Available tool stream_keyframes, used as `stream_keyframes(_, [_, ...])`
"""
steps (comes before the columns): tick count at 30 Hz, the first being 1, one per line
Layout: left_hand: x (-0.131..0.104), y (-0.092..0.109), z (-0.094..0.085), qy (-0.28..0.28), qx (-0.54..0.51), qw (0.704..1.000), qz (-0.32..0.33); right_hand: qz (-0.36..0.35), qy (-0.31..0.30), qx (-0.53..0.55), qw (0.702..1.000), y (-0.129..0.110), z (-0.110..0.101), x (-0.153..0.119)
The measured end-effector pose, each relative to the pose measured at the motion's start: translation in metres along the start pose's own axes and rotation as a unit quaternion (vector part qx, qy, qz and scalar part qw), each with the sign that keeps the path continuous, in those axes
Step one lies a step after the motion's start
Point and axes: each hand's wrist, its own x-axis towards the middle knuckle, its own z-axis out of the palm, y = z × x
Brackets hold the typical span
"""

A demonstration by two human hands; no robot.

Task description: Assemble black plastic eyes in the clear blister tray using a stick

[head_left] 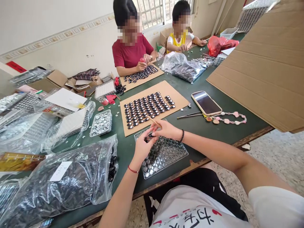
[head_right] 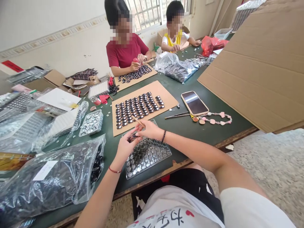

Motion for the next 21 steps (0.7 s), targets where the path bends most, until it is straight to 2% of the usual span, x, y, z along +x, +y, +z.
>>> stream_keyframes(2, [0.000,0.003,-0.003,-0.024,-0.093,0.994,-0.046,0.000,0.010,0.020,1.000,-0.003,-0.003,0.001])
stream_keyframes(4, [0.002,0.005,-0.011,-0.044,-0.241,0.965,-0.096,-0.013,0.035,0.034,0.999,-0.007,-0.009,0.003])
stream_keyframes(6, [0.005,0.006,-0.023,-0.035,-0.414,0.897,-0.152,-0.022,0.072,0.044,0.996,-0.011,-0.015,0.005])
stream_keyframes(9, [0.009,0.007,-0.041,0.035,-0.603,0.768,-0.213,-0.014,0.125,0.070,0.990,-0.012,-0.027,0.009])
stream_keyframes(11, [0.009,0.007,-0.046,0.063,-0.650,0.723,-0.227,-0.014,0.151,0.081,0.985,-0.010,-0.037,0.011])
stream_keyframes(13, [0.007,0.007,-0.045,0.061,-0.661,0.710,-0.237,-0.026,0.176,0.071,0.982,-0.007,-0.049,0.016])
stream_keyframes(17, [0.003,0.008,-0.040,0.049,-0.670,0.702,-0.236,-0.043,0.239,0.010,0.970,0.002,-0.083,0.040])
stream_keyframes(21, [0.001,0.008,-0.037,0.005,-0.655,0.729,-0.197,-0.030,0.296,-0.134,0.945,0.014,-0.122,0.083])
